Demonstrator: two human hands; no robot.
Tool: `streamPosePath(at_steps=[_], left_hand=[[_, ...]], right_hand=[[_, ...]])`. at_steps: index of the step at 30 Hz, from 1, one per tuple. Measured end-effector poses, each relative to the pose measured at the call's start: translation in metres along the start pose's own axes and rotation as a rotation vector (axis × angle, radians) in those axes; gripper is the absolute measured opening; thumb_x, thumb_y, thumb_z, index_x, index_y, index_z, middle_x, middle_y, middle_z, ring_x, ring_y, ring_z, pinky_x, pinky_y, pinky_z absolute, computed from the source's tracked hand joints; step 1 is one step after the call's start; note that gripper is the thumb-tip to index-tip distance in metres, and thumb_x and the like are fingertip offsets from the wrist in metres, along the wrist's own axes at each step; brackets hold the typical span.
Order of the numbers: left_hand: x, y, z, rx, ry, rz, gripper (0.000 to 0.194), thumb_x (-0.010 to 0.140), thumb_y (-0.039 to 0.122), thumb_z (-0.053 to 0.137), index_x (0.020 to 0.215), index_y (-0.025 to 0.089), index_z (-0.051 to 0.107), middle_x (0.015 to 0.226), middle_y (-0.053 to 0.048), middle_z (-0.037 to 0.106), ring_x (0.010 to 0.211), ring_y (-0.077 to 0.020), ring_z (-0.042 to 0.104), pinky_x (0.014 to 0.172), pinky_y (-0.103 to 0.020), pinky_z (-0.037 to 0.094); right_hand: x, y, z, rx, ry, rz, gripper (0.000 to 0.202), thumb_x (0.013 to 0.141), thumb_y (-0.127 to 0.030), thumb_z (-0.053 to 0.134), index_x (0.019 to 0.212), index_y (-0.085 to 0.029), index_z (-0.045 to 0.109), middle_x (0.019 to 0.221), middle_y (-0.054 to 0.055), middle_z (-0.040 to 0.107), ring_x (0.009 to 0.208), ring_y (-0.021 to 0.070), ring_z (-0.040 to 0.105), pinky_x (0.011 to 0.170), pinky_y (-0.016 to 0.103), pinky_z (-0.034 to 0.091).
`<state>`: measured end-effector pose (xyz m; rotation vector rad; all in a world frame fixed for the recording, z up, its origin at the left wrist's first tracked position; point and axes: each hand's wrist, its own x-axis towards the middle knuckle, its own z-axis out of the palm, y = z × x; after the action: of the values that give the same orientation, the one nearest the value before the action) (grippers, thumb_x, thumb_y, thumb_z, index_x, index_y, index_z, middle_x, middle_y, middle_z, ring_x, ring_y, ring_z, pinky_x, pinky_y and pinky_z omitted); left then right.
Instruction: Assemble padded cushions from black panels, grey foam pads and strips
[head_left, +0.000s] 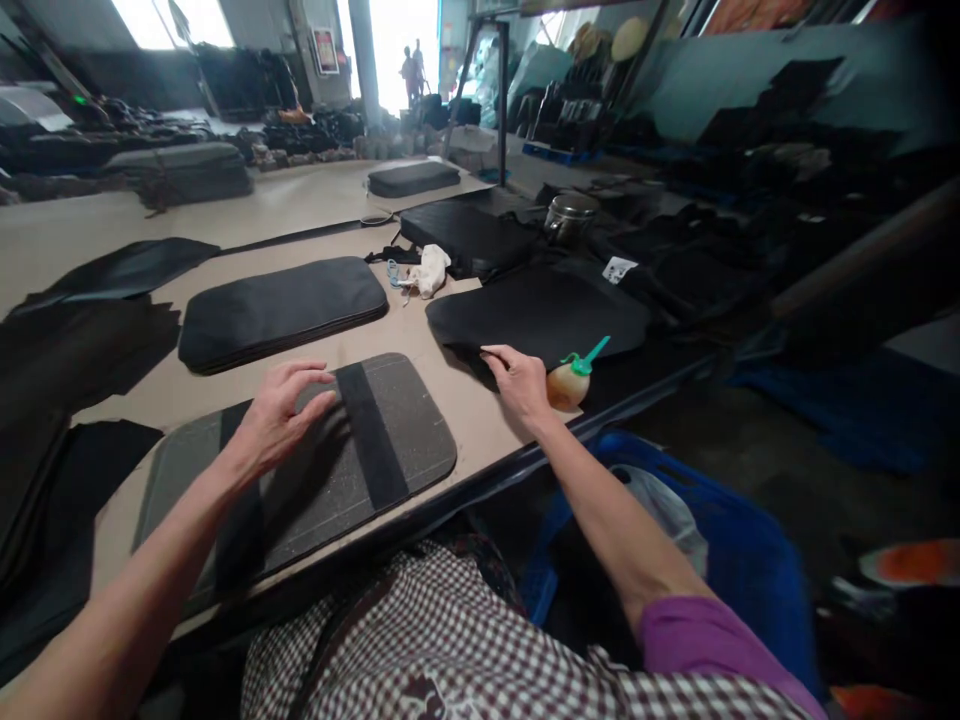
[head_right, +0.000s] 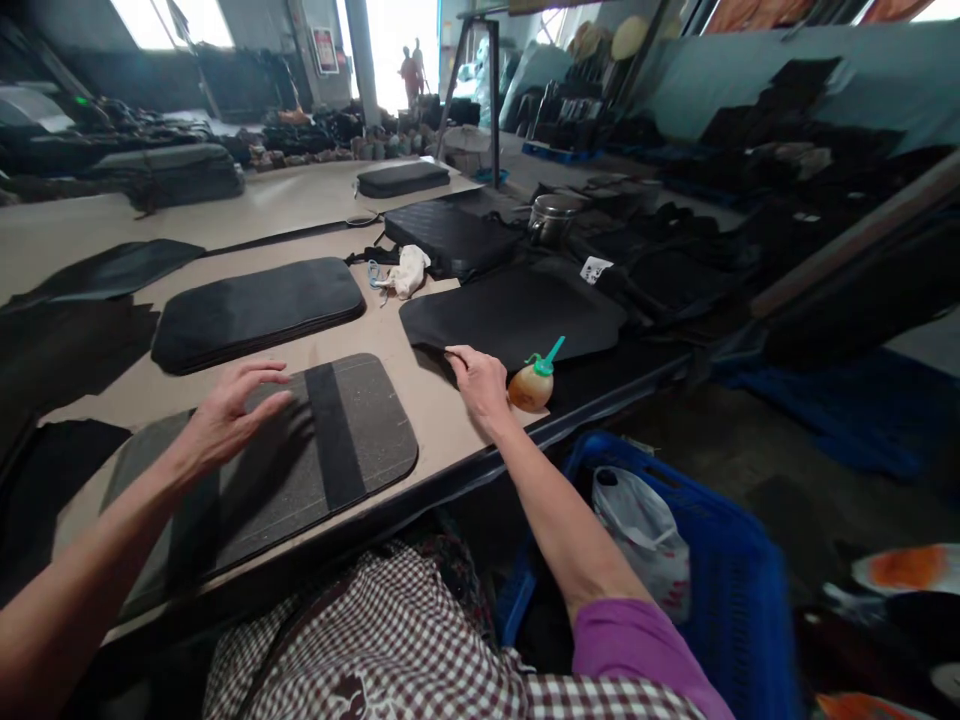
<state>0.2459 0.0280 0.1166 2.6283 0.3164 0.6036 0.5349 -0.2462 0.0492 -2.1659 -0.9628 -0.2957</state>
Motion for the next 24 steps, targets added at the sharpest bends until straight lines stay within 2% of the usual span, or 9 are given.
streamPosePath(at_steps=[3, 6, 10, 12, 14, 18, 21, 24], left_hand=[[0.019, 0.019, 0.022, -0.108, -0.05, 0.002, 0.029, 0.097, 0.049, 0.057, 0.111, 0.028, 0.071, 0.134, -0.008, 0.068, 0.133, -0.0281, 0.058, 0.119, -0.051, 0.042], [0.039, 0.035, 0.045, -0.238, -0.076, -0.002, 0.028, 0.094, 0.047, 0.062, 0.11, 0.027, 0.073, 0.133, -0.009, 0.069, 0.132, -0.0286, 0.06, 0.119, -0.05, 0.041], [0.064, 0.052, 0.075, -0.44, -0.103, -0.122, 0.029, 0.091, 0.047, 0.068, 0.111, 0.027, 0.074, 0.13, -0.008, 0.072, 0.127, -0.029, 0.062, 0.114, -0.046, 0.045], [0.076, 0.059, 0.087, -0.556, -0.103, -0.204, 0.032, 0.09, 0.047, 0.071, 0.113, 0.026, 0.075, 0.124, -0.008, 0.074, 0.117, -0.0274, 0.066, 0.108, -0.042, 0.048], [0.087, 0.066, 0.099, -0.689, -0.088, -0.261, 0.034, 0.088, 0.048, 0.075, 0.112, 0.024, 0.075, 0.118, -0.008, 0.075, 0.109, -0.0247, 0.068, 0.103, -0.038, 0.05], [0.112, 0.078, 0.12, -0.941, -0.057, -0.355, 0.039, 0.085, 0.052, 0.08, 0.107, 0.021, 0.073, 0.117, -0.01, 0.075, 0.111, -0.023, 0.069, 0.097, -0.033, 0.052], [0.132, 0.085, 0.131, -1.154, -0.093, -0.474, 0.05, 0.083, 0.06, 0.081, 0.112, 0.022, 0.069, 0.129, -0.013, 0.072, 0.116, -0.0239, 0.069, 0.094, -0.034, 0.054], [0.151, 0.093, 0.136, -1.363, -0.169, -0.56, 0.06, 0.077, 0.071, 0.081, 0.111, 0.022, 0.068, 0.127, -0.015, 0.072, 0.11, -0.0251, 0.072, 0.09, -0.035, 0.058]], right_hand=[[0.008, -0.001, 0.002, 0.12, 0.077, 0.069, 0.025, 0.1, -0.038, 0.06, 0.102, -0.018, 0.075, 0.101, 0.007, 0.077, 0.089, 0.0212, 0.07, 0.082, 0.03, 0.05], [0.018, -0.001, 0.007, 0.194, 0.146, 0.14, 0.028, 0.091, -0.046, 0.068, 0.085, -0.018, 0.066, 0.087, 0.005, 0.071, 0.08, 0.0202, 0.063, 0.076, 0.029, 0.048], [0.028, 0.003, 0.011, 0.297, 0.157, 0.179, 0.042, 0.082, -0.06, 0.074, 0.088, -0.02, 0.061, 0.082, 0.001, 0.064, 0.075, 0.0183, 0.056, 0.07, 0.028, 0.044], [0.032, 0.006, 0.011, 0.34, 0.137, 0.183, 0.046, 0.087, -0.066, 0.067, 0.086, -0.02, 0.06, 0.079, -0.001, 0.06, 0.074, 0.0177, 0.053, 0.069, 0.027, 0.042], [0.035, 0.01, 0.011, 0.352, 0.128, 0.192, 0.053, 0.093, -0.071, 0.055, 0.075, -0.021, 0.054, 0.071, -0.002, 0.053, 0.07, 0.0165, 0.048, 0.066, 0.028, 0.04], [0.039, 0.012, 0.008, 0.32, 0.171, 0.207, 0.06, 0.101, -0.073, 0.039, 0.067, -0.024, 0.04, 0.065, -0.003, 0.039, 0.065, 0.0148, 0.039, 0.062, 0.028, 0.034], [0.04, 0.007, 0.004, 0.277, 0.19, 0.14, 0.058, 0.107, -0.066, 0.038, 0.073, -0.021, 0.05, 0.075, -0.001, 0.048, 0.073, 0.0162, 0.048, 0.07, 0.027, 0.04], [0.041, -0.001, 0.004, 0.219, 0.13, 0.003, 0.043, 0.108, -0.053, 0.05, 0.086, -0.02, 0.067, 0.089, 0.003, 0.059, 0.085, 0.0182, 0.058, 0.083, 0.028, 0.045]])
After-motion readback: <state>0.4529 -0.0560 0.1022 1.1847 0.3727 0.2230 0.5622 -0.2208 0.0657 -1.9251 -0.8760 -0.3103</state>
